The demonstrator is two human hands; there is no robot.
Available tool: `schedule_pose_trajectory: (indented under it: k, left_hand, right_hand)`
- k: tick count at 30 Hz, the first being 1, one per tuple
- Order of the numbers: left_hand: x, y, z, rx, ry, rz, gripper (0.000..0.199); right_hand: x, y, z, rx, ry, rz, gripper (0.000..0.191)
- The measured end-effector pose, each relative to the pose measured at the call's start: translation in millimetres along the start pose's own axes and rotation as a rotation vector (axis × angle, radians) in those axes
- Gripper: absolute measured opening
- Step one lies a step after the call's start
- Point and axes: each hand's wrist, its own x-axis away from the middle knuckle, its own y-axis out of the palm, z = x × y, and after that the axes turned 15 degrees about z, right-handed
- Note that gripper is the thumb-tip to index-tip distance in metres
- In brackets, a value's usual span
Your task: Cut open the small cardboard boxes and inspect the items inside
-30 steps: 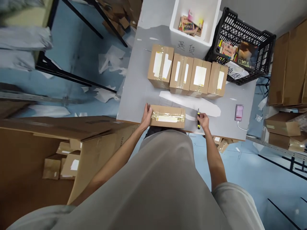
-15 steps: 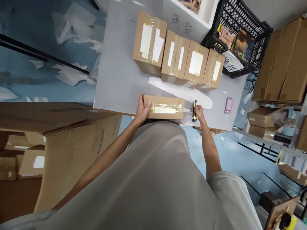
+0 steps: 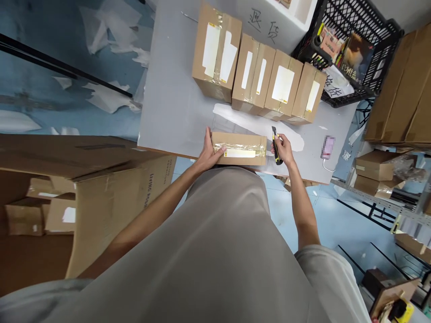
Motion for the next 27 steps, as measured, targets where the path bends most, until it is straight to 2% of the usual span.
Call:
schedule_pose_trajectory:
  k: [3, 6, 9, 11, 17, 27]
  left_hand:
    - [-1, -5.6, 3, -0.068, 0.102, -0.057, 0.127]
    - [-5, -16.7, 5, -0.108, 0.140, -0.062, 0.113]
    - [-9, -29.1, 7, -0.120, 0.144, -0.054, 0.107]
    - [-11, -35.3, 9, -0.119, 0.148, -0.054, 0.107]
    - [-7, -40.7, 15, -0.086, 0.150, -0.049, 0.105]
    - [-7, -43.4, 17, -0.011, 0.086, -0.119, 0.112]
  right_hand:
    - [15, 10, -40, 0.090, -0.181, -0.147, 0.068]
    - [33, 30, -74, 0.347, -0.385, -0.312, 0.064]
    - [47, 55, -98, 0.620, -0.609, -0.458, 0.054]
    - [52, 72, -110, 0.775, -0.695, -0.529, 0.051]
    - [57, 106, -132, 1.017, -0.815, -0.631, 0.054]
    - [63, 110, -148, 1.162, -0.901, -0.744, 0.060]
